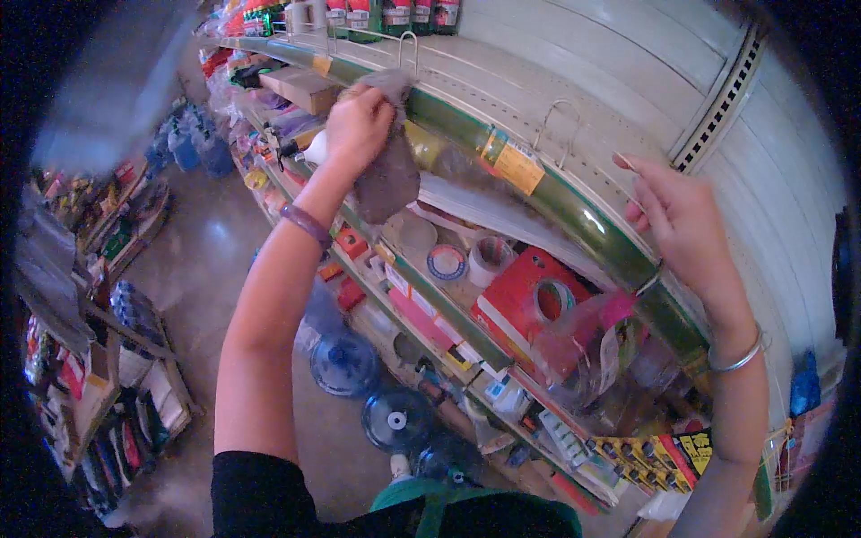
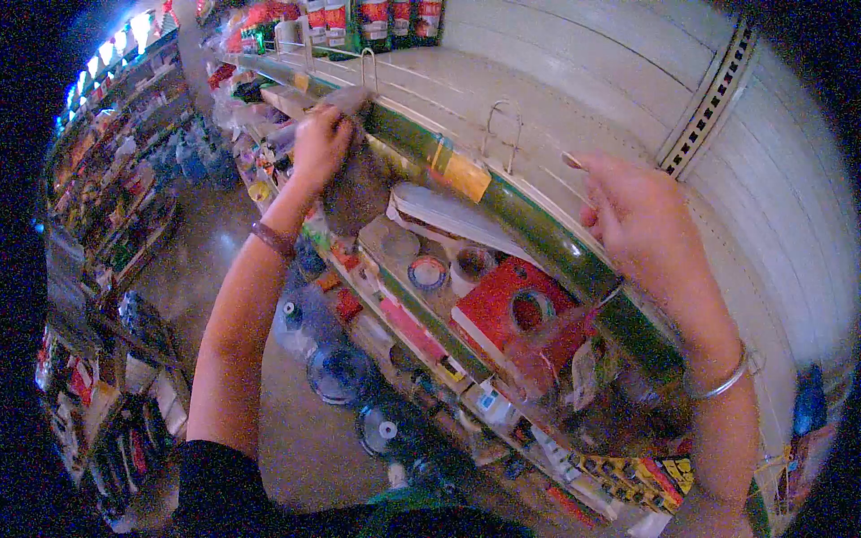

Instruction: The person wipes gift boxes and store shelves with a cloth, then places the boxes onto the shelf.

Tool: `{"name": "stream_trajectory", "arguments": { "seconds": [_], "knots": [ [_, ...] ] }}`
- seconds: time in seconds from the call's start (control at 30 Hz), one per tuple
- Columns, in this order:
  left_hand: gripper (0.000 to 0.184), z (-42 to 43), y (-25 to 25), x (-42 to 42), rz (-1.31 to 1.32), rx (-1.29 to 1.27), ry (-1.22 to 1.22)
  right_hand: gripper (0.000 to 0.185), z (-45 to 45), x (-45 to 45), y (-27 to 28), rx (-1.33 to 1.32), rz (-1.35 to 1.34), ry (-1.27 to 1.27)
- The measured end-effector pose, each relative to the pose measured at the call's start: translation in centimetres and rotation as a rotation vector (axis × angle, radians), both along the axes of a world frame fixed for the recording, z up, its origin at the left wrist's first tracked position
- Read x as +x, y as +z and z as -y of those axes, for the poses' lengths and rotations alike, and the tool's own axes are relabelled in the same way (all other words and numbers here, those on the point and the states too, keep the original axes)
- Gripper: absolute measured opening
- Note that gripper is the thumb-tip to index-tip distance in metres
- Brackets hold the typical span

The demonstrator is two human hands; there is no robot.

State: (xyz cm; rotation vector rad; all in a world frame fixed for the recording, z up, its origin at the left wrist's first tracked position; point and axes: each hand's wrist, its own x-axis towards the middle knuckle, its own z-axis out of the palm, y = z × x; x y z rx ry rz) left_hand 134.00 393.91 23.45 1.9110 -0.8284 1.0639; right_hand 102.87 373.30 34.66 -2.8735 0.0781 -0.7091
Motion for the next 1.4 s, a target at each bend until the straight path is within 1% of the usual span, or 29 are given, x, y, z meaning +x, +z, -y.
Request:
{"name": "stream_trajectory", "arguments": {
  "seconds": [0.07, 0.1, 0.2, 0.27, 0.33, 0.43, 0.53, 0.57, 0.6, 0.67, 0.7, 0.8, 0.9, 1.0, 1.03, 1.1, 1.13, 1.17, 1.27, 1.3, 1.4],
  "knots": [
    [0.017, -0.7, 1.5, 1.4, -0.148, -0.124, 0.103, 0.029, -0.2, 0.0, 0.2, -0.029, -0.016, -0.013],
    [0.023, -0.6, 3.0, 1.7, -0.063, -0.134, 0.161, 0.029, -0.3, 0.1, 0.2, -0.042, -0.028, -0.020],
    [0.023, 1.8, 5.0, 2.4, 0.052, -0.050, 0.114, 0.029, -0.2, 0.1, 0.1, 0.003, -0.015, -0.010],
    [0.023, 3.9, 5.1, 0.7, -0.050, -0.021, 0.293, 0.029, -0.1, 0.1, 0.1, -0.014, -0.010, -0.001],
    [0.022, 4.2, 5.2, 0.7, -0.084, -0.003, 0.365, 0.029, 0.1, 0.0, 0.0, -0.026, -0.005, 0.002],
    [0.022, 4.4, 5.5, 0.4, -0.180, -0.088, 0.425, 0.030, 0.1, -0.1, -0.1, -0.045, -0.016, 0.003],
    [0.023, 4.2, 5.7, 0.8, -0.111, -0.032, 0.423, 0.030, -0.1, -0.3, 0.0, -0.078, -0.030, -0.031],
    [0.022, 4.2, 5.7, 1.0, -0.036, -0.042, 0.405, 0.029, -0.3, -0.3, 0.1, -0.084, -0.034, -0.047],
    [0.023, 4.1, 5.6, 1.1, -0.015, -0.013, 0.396, 0.029, -0.4, -0.2, 0.0, -0.088, -0.038, -0.058],
    [0.025, 3.7, 6.0, 0.9, 0.033, 0.046, 0.380, 0.028, -0.1, 0.0, -0.2, -0.049, -0.003, -0.024],
    [0.024, 3.4, 6.2, 0.4, -0.048, 0.132, 0.413, 0.028, 0.0, 0.1, -0.2, -0.033, 0.022, -0.007],
    [0.023, 2.6, 6.1, -1.0, -0.074, 0.253, 0.414, 0.027, 0.4, 0.1, -0.2, -0.025, 0.016, 0.011],
    [0.023, 1.7, 5.1, 0.1, -0.080, 0.175, 0.315, 0.027, -0.3, 0.0, 0.1, -0.029, 0.005, -0.018],
    [0.025, 1.9, 5.9, 1.4, -0.147, -0.097, 0.216, 0.027, 0.3, 0.0, -0.1, -0.085, 0.044, 0.060],
    [0.025, 2.2, 6.3, 2.1, -0.115, -0.086, 0.198, 0.027, 0.3, 0.0, -0.1, -0.051, 0.030, 0.024],
    [0.025, 2.5, 6.7, 2.0, -0.144, -0.052, 0.229, 0.027, 0.0, 0.1, -0.1, 0.020, -0.007, -0.038],
    [0.025, 2.6, 7.1, 1.9, -0.149, -0.036, 0.246, 0.027, 0.0, 0.1, -0.1, 0.003, 0.002, -0.019],
    [0.024, 2.7, 6.7, 1.8, -0.108, -0.076, 0.224, 0.028, 0.1, 0.1, -0.1, -0.014, 0.013, -0.001],
    [0.023, 3.5, 5.7, 1.1, -0.201, 0.012, 0.332, 0.028, 0.2, 0.1, 0.0, -0.038, 0.011, 0.003],
    [0.024, 3.5, 5.4, 0.8, -0.217, 0.020, 0.321, 0.028, 0.2, 0.1, 0.0, -0.041, 0.008, -0.003],
    [0.027, 0.5, 5.8, 3.4, -0.136, 0.133, 0.144, 0.028, 0.1, 0.0, 0.1, -0.087, -0.011, -0.026]
  ]
}}
